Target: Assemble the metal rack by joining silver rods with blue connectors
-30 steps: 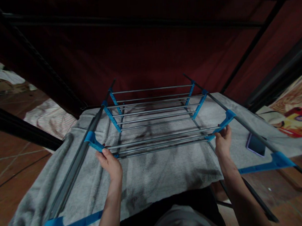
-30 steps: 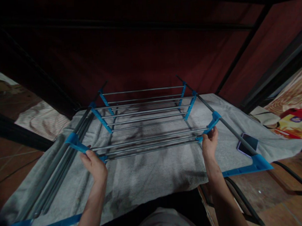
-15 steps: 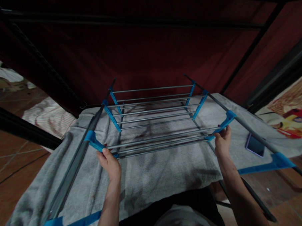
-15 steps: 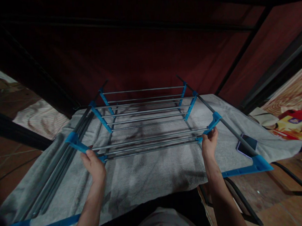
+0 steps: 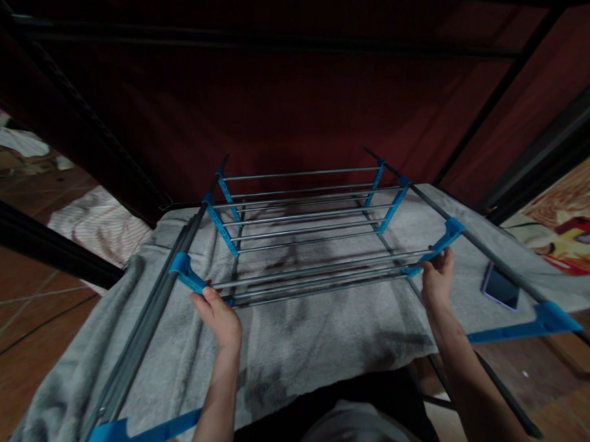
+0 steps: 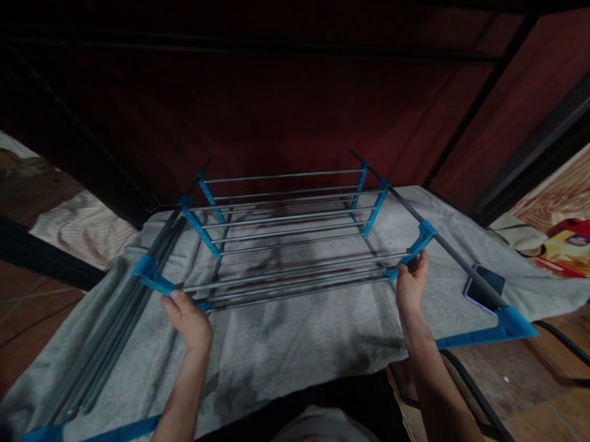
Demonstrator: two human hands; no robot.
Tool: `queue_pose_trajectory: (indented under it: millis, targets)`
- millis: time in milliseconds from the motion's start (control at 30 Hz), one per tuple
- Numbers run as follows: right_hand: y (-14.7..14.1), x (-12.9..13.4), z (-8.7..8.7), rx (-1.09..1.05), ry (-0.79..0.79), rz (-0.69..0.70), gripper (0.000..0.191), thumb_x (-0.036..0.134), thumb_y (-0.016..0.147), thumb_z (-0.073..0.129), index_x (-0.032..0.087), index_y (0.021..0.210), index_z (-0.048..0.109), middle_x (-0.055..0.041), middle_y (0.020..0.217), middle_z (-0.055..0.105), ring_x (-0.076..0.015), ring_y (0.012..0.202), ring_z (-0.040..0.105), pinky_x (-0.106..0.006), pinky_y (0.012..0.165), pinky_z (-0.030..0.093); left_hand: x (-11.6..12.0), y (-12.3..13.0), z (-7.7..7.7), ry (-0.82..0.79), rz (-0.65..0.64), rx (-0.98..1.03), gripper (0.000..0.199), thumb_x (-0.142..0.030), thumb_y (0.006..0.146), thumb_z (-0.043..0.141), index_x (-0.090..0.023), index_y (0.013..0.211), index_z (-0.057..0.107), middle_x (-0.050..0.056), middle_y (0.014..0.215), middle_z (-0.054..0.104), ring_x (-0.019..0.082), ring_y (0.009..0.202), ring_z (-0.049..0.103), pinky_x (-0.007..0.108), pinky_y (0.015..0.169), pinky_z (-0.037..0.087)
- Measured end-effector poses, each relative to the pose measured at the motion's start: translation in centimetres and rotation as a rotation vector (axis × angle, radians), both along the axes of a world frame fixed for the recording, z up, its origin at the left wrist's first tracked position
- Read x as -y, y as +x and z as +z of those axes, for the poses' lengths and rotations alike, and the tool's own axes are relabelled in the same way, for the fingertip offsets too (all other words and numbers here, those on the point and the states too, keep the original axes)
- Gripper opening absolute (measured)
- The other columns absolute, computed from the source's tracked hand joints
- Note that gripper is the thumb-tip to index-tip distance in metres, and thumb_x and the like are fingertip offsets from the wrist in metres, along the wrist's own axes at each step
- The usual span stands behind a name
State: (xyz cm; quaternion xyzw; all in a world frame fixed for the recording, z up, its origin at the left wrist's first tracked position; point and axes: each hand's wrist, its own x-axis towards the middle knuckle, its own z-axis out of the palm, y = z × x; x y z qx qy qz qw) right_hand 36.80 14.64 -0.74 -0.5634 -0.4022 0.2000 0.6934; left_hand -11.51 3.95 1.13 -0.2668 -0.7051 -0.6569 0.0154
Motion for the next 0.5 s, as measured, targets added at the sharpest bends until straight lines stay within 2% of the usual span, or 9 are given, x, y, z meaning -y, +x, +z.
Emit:
queue_pose_trajectory:
  millis: [367,500]
  targets:
    - [-0.35,-0.14,0.55,-0.014,-0.017,-0.043,0.080,0.026,0.066,0.061,0.023,0.144,0.046,-0.0044,0.120,0.060,-0.0212,0.112,0.058,-0.045,0.108,0.041,-0.39,0.45,0.27,0.018,0.052,-0.001,0.030,-0.049,0.094,0.043,-0.021,0.091,0.052,0.002,0.083,0.053,0.021,0.080,0.050,0.038,0.085,0.043]
    - [-0.39,0.08,0.65,-0.030,-0.025,-0.033,0.079,0.026,0.066,0.062,0.024,0.143,0.046,-0.0048,0.122,0.059,-0.0218,0.114,0.057,-0.045,0.108,0.041,-0.04,0.25,0.37,0.020,0.024,-0.003,0.032,-0.049,0.095,0.044,-0.019,0.093,0.056,0.003,0.084,0.056,0.021,0.081,0.052,0.038,0.086,0.045]
